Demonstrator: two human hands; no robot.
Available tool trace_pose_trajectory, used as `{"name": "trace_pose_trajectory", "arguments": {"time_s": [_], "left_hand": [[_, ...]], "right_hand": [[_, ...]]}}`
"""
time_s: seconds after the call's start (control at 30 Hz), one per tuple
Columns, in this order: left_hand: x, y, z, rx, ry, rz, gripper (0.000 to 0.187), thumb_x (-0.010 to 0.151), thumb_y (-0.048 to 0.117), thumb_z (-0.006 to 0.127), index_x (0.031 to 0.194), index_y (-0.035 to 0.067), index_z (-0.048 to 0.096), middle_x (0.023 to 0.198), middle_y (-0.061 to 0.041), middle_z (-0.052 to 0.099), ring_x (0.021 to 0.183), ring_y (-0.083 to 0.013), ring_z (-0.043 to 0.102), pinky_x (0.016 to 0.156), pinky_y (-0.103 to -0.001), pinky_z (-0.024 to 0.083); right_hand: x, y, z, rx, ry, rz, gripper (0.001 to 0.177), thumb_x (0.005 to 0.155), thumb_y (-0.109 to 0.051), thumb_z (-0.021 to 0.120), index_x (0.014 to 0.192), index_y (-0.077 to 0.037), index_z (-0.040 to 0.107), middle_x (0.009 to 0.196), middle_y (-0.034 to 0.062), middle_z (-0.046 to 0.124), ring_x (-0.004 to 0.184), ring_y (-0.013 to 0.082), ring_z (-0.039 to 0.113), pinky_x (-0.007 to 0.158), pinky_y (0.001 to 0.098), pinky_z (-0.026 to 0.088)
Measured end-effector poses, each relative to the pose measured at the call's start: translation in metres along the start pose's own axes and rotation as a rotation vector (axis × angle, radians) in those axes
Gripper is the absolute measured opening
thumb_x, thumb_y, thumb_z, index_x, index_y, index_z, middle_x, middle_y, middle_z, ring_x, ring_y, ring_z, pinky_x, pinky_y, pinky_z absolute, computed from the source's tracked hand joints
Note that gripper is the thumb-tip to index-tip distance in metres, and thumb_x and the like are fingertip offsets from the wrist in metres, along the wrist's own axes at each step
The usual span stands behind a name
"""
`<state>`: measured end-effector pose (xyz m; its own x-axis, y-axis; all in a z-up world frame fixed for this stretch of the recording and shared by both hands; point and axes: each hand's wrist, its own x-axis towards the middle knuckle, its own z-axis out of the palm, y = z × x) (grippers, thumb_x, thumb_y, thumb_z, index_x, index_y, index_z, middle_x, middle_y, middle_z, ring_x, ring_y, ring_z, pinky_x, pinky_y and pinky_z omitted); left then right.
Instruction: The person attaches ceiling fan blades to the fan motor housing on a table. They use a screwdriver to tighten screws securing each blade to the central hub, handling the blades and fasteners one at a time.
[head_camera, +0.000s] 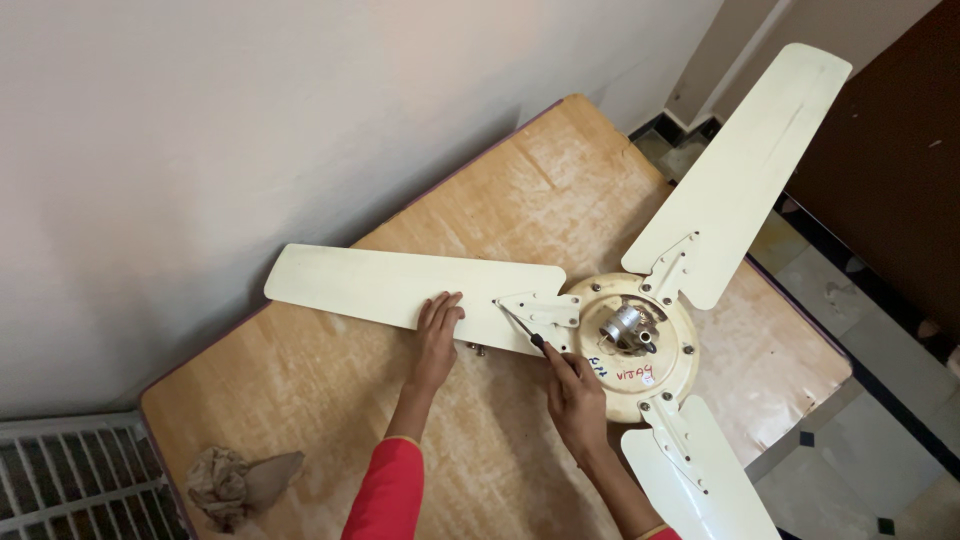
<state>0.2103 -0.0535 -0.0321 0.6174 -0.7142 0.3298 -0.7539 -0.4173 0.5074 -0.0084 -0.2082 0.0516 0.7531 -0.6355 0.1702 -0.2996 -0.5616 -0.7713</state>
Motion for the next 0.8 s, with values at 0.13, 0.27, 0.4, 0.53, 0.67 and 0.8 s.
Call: {"name": "trace_pose_trajectory", "arguments": {"time_s": [0.13,0.27,0.4,0.53,0.67,0.8], "left_hand": [[-0.007,0.002,-0.009,-0.008,-0.020,-0.049,0.045,0.079,-0.016,0.053,0.119,0.003,0.059,0.144,-0.015,0.056,0.143,-0.0354,0.044,0.120,-0.053,0.028],[-0.015,0.002,-0.011,0.107,-0.032,-0.029,0.041,0.089,-0.002,0.059,0.129,0.005,0.058,0.147,-0.011,0.055,0.143,-0.0309,0.045,0.119,-0.053,0.029],[-0.019,0.001,-0.006,0.439,-0.047,0.094,0.044,0.091,0.010,0.061,0.135,0.007,0.056,0.147,-0.010,0.055,0.140,-0.0287,0.049,0.120,-0.057,0.029],[-0.019,0.002,0.007,0.706,-0.101,0.173,0.051,0.089,0.012,0.062,0.140,0.012,0.055,0.143,-0.010,0.056,0.131,-0.0317,0.055,0.111,-0.056,0.042],[-0.020,-0.002,0.013,0.755,-0.091,0.254,0.050,0.092,0.015,0.062,0.141,0.013,0.054,0.144,-0.012,0.056,0.127,-0.0357,0.057,0.100,-0.054,0.053],[-0.026,-0.001,0.013,0.781,-0.138,0.293,0.054,0.087,0.015,0.062,0.141,0.015,0.054,0.144,-0.010,0.056,0.129,-0.0341,0.058,0.100,-0.054,0.054]], "right_hand": [[-0.002,-0.002,0.002,-0.001,-0.010,0.026,0.051,0.085,0.001,0.068,0.133,-0.014,0.068,0.103,0.0134,0.070,0.075,0.0259,0.069,0.068,0.0388,0.056],[0.001,-0.004,0.002,0.007,0.012,-0.027,0.047,0.086,-0.002,0.070,0.132,-0.013,0.069,0.102,0.0144,0.070,0.074,0.0268,0.069,0.066,0.0391,0.056],[-0.004,-0.006,0.000,0.037,0.026,0.029,0.043,0.088,-0.005,0.070,0.131,-0.012,0.070,0.100,0.0142,0.071,0.068,0.0257,0.069,0.064,0.0384,0.056],[-0.012,-0.007,-0.007,0.052,0.093,0.052,0.039,0.091,-0.010,0.073,0.129,-0.006,0.069,0.088,0.0137,0.071,0.068,0.0229,0.068,0.064,0.0343,0.056],[-0.026,-0.008,-0.013,0.121,0.108,0.147,0.036,0.089,-0.010,0.073,0.125,-0.004,0.072,0.085,0.0129,0.073,0.065,0.0171,0.068,0.064,0.0303,0.055],[-0.045,0.006,-0.017,0.186,0.154,0.090,0.034,0.088,-0.009,0.074,0.121,-0.003,0.073,0.090,0.0112,0.075,0.073,0.0132,0.070,0.069,0.0284,0.055]]}}
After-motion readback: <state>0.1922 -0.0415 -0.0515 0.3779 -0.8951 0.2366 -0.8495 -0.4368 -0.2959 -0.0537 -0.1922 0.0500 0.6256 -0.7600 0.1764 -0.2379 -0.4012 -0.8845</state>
